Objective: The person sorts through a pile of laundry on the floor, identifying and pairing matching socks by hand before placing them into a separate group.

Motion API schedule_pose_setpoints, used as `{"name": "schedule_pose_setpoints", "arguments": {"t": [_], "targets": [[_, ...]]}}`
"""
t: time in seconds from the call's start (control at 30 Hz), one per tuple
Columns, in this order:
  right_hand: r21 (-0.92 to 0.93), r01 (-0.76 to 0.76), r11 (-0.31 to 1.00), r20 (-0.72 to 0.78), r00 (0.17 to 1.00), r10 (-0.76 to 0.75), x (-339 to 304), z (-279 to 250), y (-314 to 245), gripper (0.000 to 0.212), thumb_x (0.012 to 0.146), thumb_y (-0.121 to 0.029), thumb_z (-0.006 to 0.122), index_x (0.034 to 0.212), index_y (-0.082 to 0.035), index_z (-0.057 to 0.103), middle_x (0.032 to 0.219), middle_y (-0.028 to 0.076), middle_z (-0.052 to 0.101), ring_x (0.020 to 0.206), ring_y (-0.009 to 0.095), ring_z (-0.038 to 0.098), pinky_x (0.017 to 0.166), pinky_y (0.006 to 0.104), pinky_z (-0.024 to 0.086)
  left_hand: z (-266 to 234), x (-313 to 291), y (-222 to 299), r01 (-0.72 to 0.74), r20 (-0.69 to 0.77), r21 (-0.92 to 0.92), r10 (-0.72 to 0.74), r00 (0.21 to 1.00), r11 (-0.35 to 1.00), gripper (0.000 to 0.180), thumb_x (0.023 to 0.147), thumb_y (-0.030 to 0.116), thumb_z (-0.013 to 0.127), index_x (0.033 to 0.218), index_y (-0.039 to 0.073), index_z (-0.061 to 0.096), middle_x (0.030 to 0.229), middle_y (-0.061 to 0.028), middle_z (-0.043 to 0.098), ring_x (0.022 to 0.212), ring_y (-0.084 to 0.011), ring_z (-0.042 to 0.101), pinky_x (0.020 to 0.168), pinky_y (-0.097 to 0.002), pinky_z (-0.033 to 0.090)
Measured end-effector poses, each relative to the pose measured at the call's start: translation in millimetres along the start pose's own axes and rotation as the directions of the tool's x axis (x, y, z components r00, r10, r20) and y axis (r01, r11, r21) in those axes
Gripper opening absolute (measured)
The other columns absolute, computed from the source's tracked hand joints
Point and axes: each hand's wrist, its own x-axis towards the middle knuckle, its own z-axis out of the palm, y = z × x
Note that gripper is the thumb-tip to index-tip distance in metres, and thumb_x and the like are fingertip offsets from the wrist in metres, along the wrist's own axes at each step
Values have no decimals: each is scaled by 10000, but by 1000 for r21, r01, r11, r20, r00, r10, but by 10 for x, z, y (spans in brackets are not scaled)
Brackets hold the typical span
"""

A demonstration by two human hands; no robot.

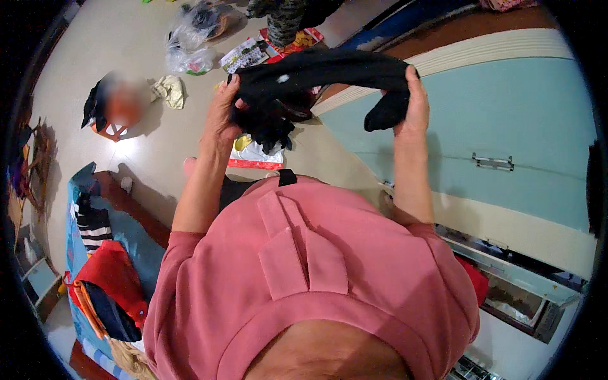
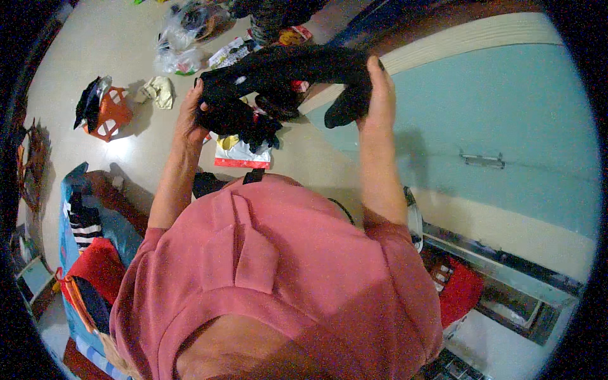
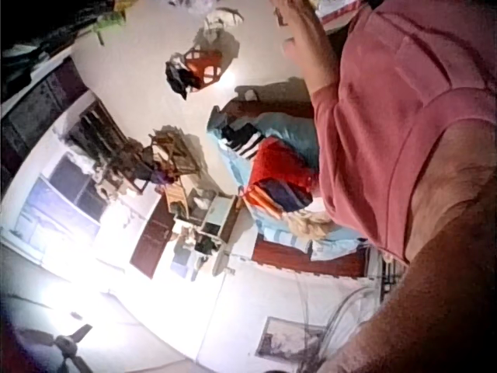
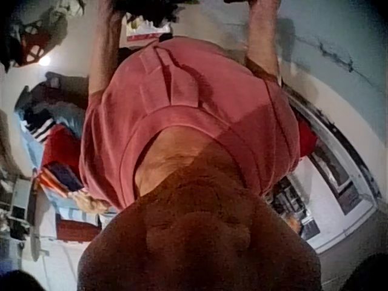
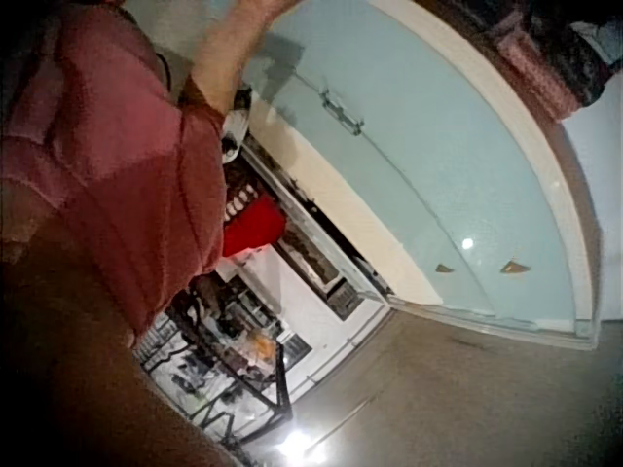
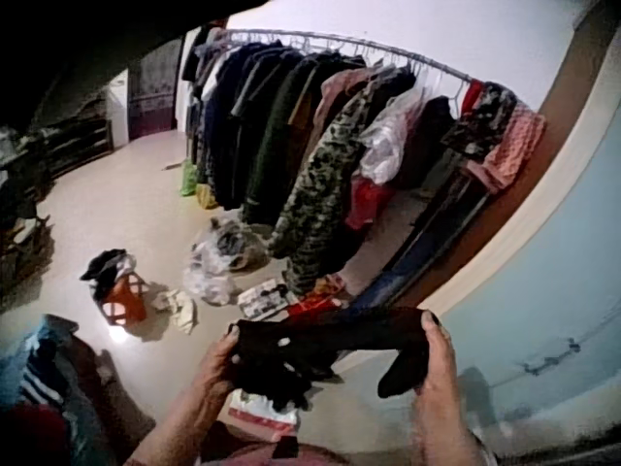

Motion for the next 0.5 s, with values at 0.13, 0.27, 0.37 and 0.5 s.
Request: {"name": "schedule_pose_setpoints", "arguments": {"t": [0.13,0.27,0.37,0.5], "targets": [[28,-29,999,-63,998,31,-27,15,-26,432,886,-339,644,1162,-16,562,1073,100,618,959,198,599,812,343,502,-8,-25,16,-46,71,-25,48,996,999,199,921,251,618,1033,96,561,866,11,625,556,-7,524,448,-110,436],[55,20,998,31,999,-22,37,-47,15,423,878,-318,663,1156,-15,563,1069,98,618,931,183,596,780,324,501,4,-55,42,-76,60,-14,77,995,997,194,920,248,619,1030,102,556,844,12,614,548,-20,508,449,-129,418],[-146,74,987,91,994,-61,120,-114,78,370,862,-262,684,1145,-50,576,1016,79,615,872,158,584,740,295,483,194,-172,94,-71,75,8,70,995,997,187,909,230,635,1020,104,554,797,17,595,536,-33,480,472,-153,400],[-531,366,764,254,929,-269,95,-26,239,278,818,-112,712,1070,-81,599,924,34,616,809,108,564,720,255,468,356,-241,97,-57,172,148,31,985,987,175,896,207,648,1010,86,591,775,30,594,548,-23,489,480,-145,402]]}}
